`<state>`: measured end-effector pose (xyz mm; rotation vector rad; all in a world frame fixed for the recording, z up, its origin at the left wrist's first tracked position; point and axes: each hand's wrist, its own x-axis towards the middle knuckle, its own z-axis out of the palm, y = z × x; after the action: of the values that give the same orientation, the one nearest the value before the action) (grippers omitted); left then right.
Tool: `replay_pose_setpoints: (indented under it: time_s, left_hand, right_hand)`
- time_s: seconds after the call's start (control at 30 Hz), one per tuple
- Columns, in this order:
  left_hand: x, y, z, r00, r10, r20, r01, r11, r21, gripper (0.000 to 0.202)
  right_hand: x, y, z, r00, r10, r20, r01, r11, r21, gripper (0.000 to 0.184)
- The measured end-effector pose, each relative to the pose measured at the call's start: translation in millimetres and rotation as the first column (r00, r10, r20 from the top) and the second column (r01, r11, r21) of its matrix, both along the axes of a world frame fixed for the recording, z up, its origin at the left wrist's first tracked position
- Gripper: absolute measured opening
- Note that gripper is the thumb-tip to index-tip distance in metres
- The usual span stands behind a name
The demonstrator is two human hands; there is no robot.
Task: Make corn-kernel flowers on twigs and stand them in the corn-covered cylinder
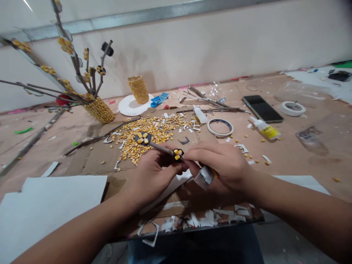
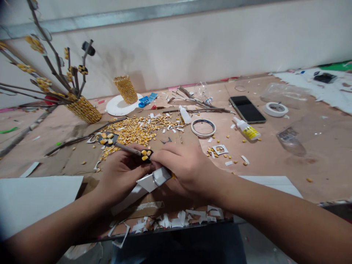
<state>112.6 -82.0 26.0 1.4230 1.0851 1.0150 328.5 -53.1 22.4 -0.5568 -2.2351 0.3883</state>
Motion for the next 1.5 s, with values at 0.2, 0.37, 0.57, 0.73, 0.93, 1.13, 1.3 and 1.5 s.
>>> replay_pose_setpoints:
  time_s: [0.2, 0.37, 0.57, 0.73, 0.93, 1.13, 1.3, 1.5]
  left_hand:
    - [1.4, -0.1, -1.1, 1.0, 0.029, 0.009, -0.029, 0.999, 0.019, 0.014]
    - [0.6, -1.6, 0.4, 0.998, 0.022, -0.053, -0.02, 1.0, 0.024, 0.011]
    - [-0.8, -3.0, 0.1, 0.994, 0.035, -0.1, -0.028, 0.997, 0.072, 0.01]
    - [1.6, -2.8, 1.0, 0.996, 0.039, -0.078, -0.028, 0.989, 0.145, 0.009]
    - [3.4, -3.8, -0.9, 0.993, 0.08, -0.088, -0.062, 0.979, 0.193, 0.013]
    - [-2.3, -6.2, -7.9, 0.964, 0.142, -0.227, -0.07, 0.951, 0.3, 0.015]
    - [-4.0, -6.1, -8.2, 0.947, 0.167, -0.276, -0.051, 0.923, 0.382, 0.018]
    - [-2.6, -4.4, -4.3, 0.94, 0.173, -0.295, -0.026, 0.897, 0.442, 0.02]
  right_hand:
    - [-1.3, 2.2, 2.1, 1.0, -0.013, -0.001, 0.013, 1.0, -0.028, 0.025]
    - [-1.7, 3.2, 4.6, 0.999, -0.027, 0.025, 0.028, 0.999, -0.036, 0.017]
    - [-3.7, 4.1, 4.0, 1.0, -0.021, 0.015, 0.021, 0.999, -0.046, 0.018]
    - [-4.4, 2.8, 5.3, 0.999, -0.016, 0.032, 0.017, 0.998, -0.052, 0.018]
    - [-3.7, -1.6, 6.0, 0.999, -0.046, 0.005, 0.046, 0.997, -0.054, 0.017]
    - [-7.7, -5.4, 18.1, 0.988, -0.152, -0.023, 0.123, 0.874, -0.47, 0.009]
    - [-10.9, -2.0, 26.2, 0.984, -0.154, -0.088, 0.055, 0.74, -0.671, 0.012]
    - [-11.2, -2.1, 24.6, 0.981, -0.149, -0.121, 0.018, 0.7, -0.714, 0.013]
